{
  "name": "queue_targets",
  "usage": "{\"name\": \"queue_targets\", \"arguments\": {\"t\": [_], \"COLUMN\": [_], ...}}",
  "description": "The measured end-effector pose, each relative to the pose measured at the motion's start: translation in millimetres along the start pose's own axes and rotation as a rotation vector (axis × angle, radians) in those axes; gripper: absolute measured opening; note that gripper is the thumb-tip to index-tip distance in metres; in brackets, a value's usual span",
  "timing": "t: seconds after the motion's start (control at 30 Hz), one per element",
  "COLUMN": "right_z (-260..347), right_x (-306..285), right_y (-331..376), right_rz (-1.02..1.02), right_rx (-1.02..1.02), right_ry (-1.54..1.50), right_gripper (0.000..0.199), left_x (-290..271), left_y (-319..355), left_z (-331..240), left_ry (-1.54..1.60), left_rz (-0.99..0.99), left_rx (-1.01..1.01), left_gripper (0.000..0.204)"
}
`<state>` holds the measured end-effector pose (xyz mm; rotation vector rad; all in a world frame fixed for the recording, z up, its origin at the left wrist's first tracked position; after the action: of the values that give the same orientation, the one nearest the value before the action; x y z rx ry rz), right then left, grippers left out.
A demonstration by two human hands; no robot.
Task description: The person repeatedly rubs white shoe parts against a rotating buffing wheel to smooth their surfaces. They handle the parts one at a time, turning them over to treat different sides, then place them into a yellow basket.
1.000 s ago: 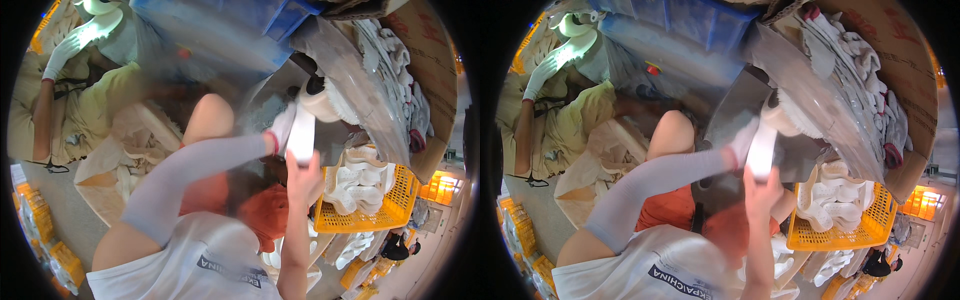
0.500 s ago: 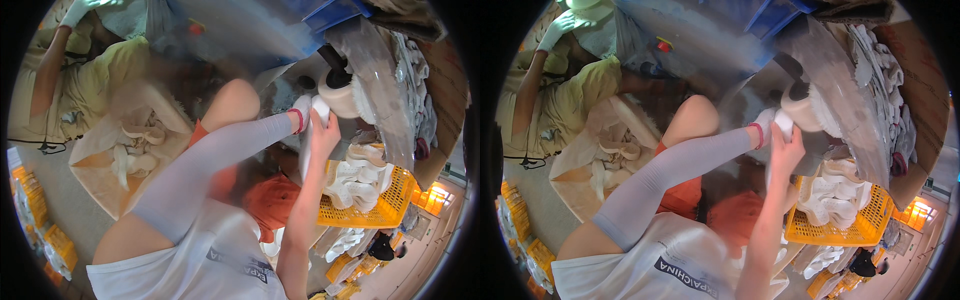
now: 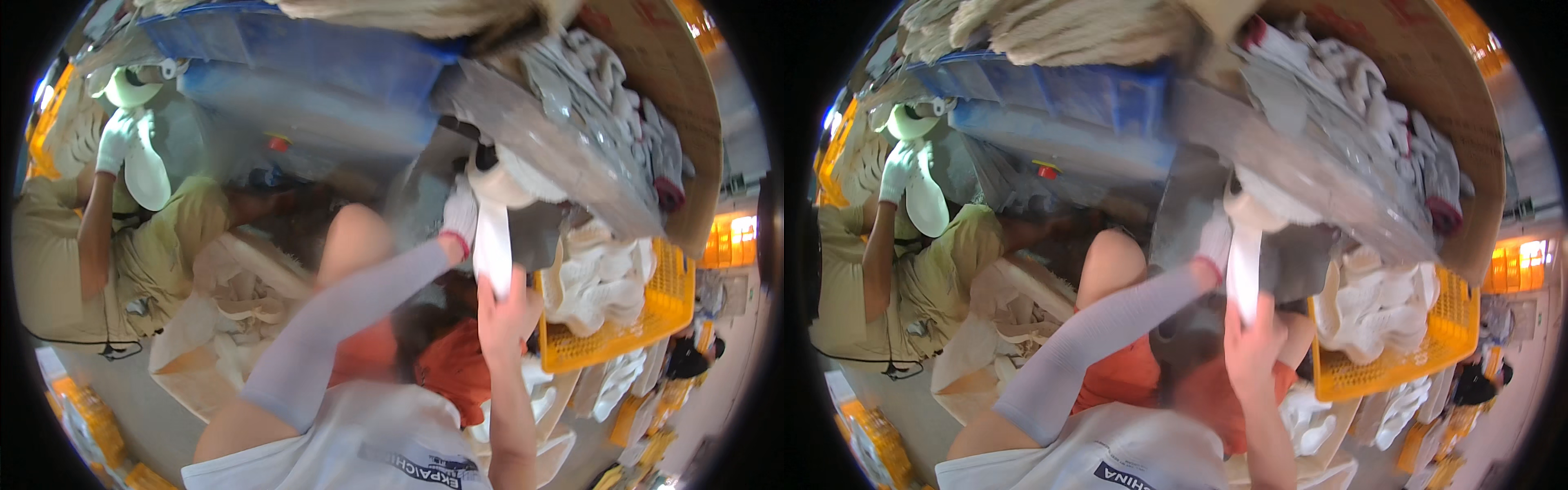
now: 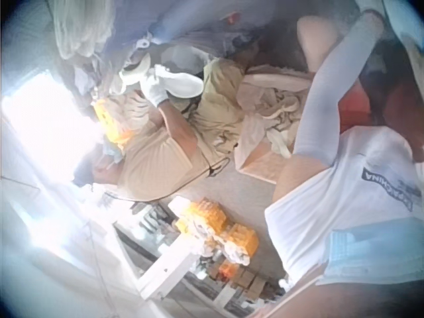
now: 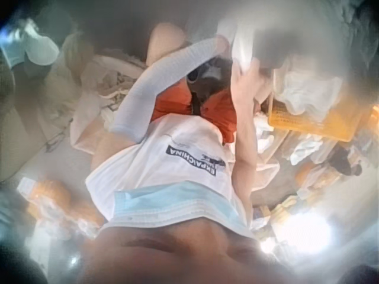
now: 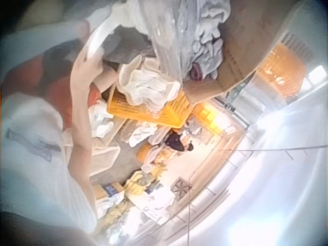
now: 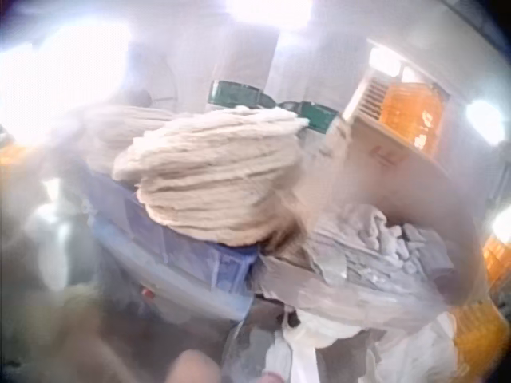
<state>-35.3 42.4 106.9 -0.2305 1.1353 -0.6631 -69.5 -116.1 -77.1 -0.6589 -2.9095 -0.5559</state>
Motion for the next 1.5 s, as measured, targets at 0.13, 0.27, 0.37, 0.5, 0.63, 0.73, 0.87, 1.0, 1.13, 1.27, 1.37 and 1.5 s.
{"name": "queue_targets", "arguments": {"t": [0.13, 0.27, 0.37, 0.5, 0.63, 0.73, 0.87, 1.0, 1.13, 1.27, 1.37, 1.5], "right_z": [-57, -85, -83, -81, -81, -68, -64, -59, -46, -51, -79, -153], "right_x": [64, 95, 90, 65, 17, 0, 22, 37, 29, 43, 32, -63], "right_y": [-16, -23, -18, -16, 30, 59, 35, 12, 48, 51, 90, 130], "right_rz": [-0.080, -0.108, 0.000, 0.297, 0.450, 0.440, 0.210, 0.197, 0.116, 0.069, 0.323, 0.240], "right_rx": [0.047, 0.186, 0.356, 0.377, 0.685, 0.886, 0.990, 0.713, 0.543, 0.623, 0.722, 0.851], "right_ry": [0.004, -0.036, -0.475, -0.743, -0.949, -0.905, -1.127, -1.066, -1.001, -1.099, -1.382, -1.385], "right_gripper": [0.017, 0.022, 0.038, 0.059, 0.068, 0.081, 0.054, 0.038, 0.055, 0.050, 0.058, 0.078], "left_x": [14, 17, 21, 16, -18, -45, -56, -47, -49, -56, -47, -12], "left_y": [-10, -18, -28, -30, 9, 22, 3, 13, 41, 37, 34, 59], "left_z": [39, 43, 23, -12, -16, -21, -42, -51, -59, -59, -39, 16], "left_ry": [0.572, 0.620, 0.714, 0.796, 0.921, 0.884, 0.709, 0.674, 0.814, 0.774, 0.702, 0.536], "left_rz": [0.202, 0.283, 0.464, 0.550, 0.374, 0.288, 0.099, 0.172, 0.427, 0.411, 0.366, 0.399], "left_rx": [-0.185, -0.204, -0.421, -0.512, -0.420, -0.380, -0.265, -0.330, -0.246, -0.319, -0.206, -0.153], "left_gripper": [0.037, 0.037, 0.038, 0.040, 0.039, 0.033, 0.039, 0.059, 0.061, 0.047, 0.038, 0.036]}}
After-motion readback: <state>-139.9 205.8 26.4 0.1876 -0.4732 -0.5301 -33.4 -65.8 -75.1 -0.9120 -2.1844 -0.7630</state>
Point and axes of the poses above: each hand's wrist, its own y-axis away from the middle knuckle, its own x-axis out of the palm, z = x × y, the point moved 4 cm from there along -y, towards the middle knuckle, and after that the axes turned 5 degrees about -x, right-handed, at the moved point
